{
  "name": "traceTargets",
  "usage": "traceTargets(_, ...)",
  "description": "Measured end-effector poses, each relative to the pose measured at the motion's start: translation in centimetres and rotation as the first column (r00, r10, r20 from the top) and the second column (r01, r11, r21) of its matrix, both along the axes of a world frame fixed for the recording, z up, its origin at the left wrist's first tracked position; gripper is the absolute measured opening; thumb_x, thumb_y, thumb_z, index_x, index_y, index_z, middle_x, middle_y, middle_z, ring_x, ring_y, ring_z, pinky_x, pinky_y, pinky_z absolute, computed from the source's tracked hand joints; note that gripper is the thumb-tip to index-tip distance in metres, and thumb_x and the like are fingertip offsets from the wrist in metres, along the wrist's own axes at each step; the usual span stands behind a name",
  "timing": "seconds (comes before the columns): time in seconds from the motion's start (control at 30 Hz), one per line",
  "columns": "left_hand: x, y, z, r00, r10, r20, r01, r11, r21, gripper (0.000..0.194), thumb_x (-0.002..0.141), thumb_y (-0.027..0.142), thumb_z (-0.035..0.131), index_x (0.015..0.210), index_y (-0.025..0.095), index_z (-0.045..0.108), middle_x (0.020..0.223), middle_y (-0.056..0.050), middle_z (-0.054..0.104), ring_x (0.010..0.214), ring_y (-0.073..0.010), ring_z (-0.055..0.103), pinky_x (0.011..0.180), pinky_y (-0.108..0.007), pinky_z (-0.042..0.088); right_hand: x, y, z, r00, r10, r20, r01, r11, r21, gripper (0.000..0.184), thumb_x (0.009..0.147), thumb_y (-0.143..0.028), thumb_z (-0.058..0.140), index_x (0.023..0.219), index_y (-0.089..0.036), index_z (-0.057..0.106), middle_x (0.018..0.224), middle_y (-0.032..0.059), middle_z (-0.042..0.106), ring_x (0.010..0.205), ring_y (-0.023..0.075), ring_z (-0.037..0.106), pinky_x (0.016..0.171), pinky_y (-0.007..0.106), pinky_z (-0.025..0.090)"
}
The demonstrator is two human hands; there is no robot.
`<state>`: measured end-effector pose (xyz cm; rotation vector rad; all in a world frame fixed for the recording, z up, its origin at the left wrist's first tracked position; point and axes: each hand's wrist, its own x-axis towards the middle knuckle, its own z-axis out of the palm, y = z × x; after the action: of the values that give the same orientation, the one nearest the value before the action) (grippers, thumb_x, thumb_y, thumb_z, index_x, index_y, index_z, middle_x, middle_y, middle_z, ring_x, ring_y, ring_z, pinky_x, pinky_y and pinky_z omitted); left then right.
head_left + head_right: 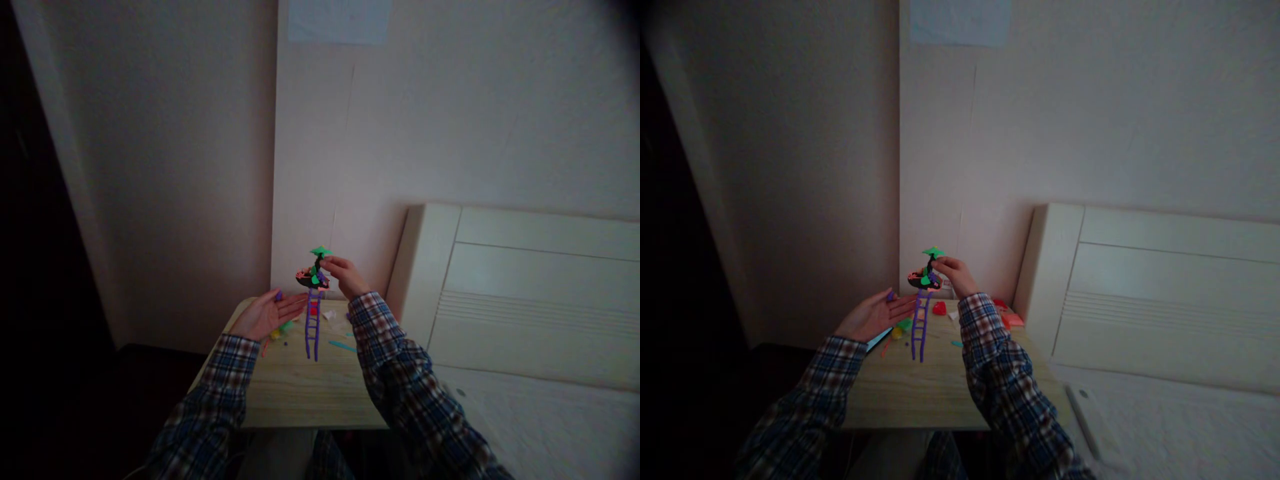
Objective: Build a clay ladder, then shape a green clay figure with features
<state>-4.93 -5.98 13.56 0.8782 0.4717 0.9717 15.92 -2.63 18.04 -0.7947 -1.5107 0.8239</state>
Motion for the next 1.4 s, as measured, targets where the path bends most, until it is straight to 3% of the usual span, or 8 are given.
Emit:
traceTargets(0.13,-2.5,2.6,0.7,0.985,0.096,0.146,-0.086,0.993,-0.076,0.037,0.095,0.019,0.036,0.068,0.01,0.059,0.109,-0.02,0.068,0.103,-0.024,0.066,0.088,-0.036,0.052,0.7,1.7,-1.3,0.999,0.002,0.049,0.001,0.999,-0.053,0.023,0.059,-0.04,0.069,0.063,-0.019,0.065,0.071,-0.0009,0.064,0.077,0.0156,0.056,0.082,0.031,0.039)
traceTargets(0.23,-4.4,4.5,0.8,0.929,0.277,0.245,-0.246,0.958,-0.148,0.039,0.096,0.015,0.032,0.07,0.01,0.06,0.092,-0.016,0.071,0.082,-0.0182,0.071,0.078,-0.033,0.056,1.7,3.1,-3.1,0.995,-0.035,0.09,0.043,0.995,-0.094,0.023,0.06,-0.04,0.07,0.067,-0.018,0.067,0.071,0.0007,0.065,0.075,0.0167,0.056,0.079,0.032,0.04)
traceTargets(0.33,-5.4,6.2,0.5,0.883,0.358,0.304,-0.316,0.932,-0.179,0.044,0.098,0.015,0.026,0.07,0.012,0.06,0.07,-0.005,0.068,0.059,-0.0088,0.066,0.071,-0.025,0.057,2.4,4.5,-4.8,0.991,-0.06,0.121,0.074,0.991,-0.111,0.026,0.063,-0.041,0.068,0.071,-0.017,0.068,0.072,0.0015,0.065,0.074,0.0172,0.056,0.076,0.031,0.04)
traceTargets(0.57,-5.3,9.3,-1.2,0.871,0.402,0.283,-0.334,0.906,-0.258,0.038,0.093,0.004,0.029,0.072,0.01,0.061,0.061,-0.001,0.056,0.046,-0.0054,0.053,0.064,-0.024,0.056,2.3,8.4,-6.9,0.989,-0.027,0.145,0.055,0.98,-0.192,0.035,0.064,-0.048,0.068,0.077,-0.016,0.07,0.074,0.0028,0.069,0.072,0.0178,0.059,0.072,0.031,0.043)
traceTargets(0.83,-4.8,13.2,-1.3,0.692,0.592,0.414,-0.506,0.806,-0.307,0.045,0.085,-0.01,0.027,0.075,0.011,0.065,0.067,-0.003,0.064,0.053,-0.0039,0.059,0.066,-0.017,0.053,4.3,10.4,-7.6,0.997,-0.075,0.01,0.075,0.954,-0.291,0.035,0.065,-0.048,0.07,0.084,-0.019,0.07,0.083,0.0028,0.07,0.08,0.0178,0.06,0.076,0.03,0.044)
traceTargets(0.97,-3.7,14.8,-0.6,0.722,0.573,0.388,-0.515,0.819,-0.252,0.042,0.083,-0.011,0.029,0.078,0.009,0.066,0.063,-0.003,0.064,0.051,-0.0041,0.059,0.064,-0.016,0.053,4.6,10.4,-8.3,0.996,-0.092,-0.001,0.086,0.928,-0.363,0.031,0.061,-0.046,0.073,0.075,-0.018,0.07,0.078,0.002,0.069,0.081,0.0178,0.059,0.081,0.03,0.043)
traceTargets(1.2,-2.0,15.8,0.9,0.745,0.588,0.314,-0.547,0.809,-0.217,0.047,0.086,-0.01,0.024,0.071,0.009,0.065,0.053,0.001,0.057,0.038,-0.0008,0.049,0.058,-0.014,0.053,2.7,13.0,-9.7,0.977,0.134,0.166,-0.055,0.911,-0.408,0.028,0.066,-0.043,0.066,0.078,-0.017,0.067,0.074,0.0014,0.068,0.073,0.0168,0.059,0.07,0.03,0.046)
traceTargets(1.4,-2.8,15.0,1.4,0.755,0.613,0.23,-0.591,0.79,-0.166,0.043,0.094,0.005,0.032,0.064,0.012,0.062,0.047,0.006,0.048,0.03,0.0013,0.037,0.054,-0.012,0.05,1.2,16.1,-12.9,0.975,0.06,0.216,0.018,0.94,-0.34,0.03,0.07,-0.042,0.057,0.082,-0.016,0.066,0.076,0.0035,0.069,0.072,0.0171,0.061,0.067,0.029,0.046)
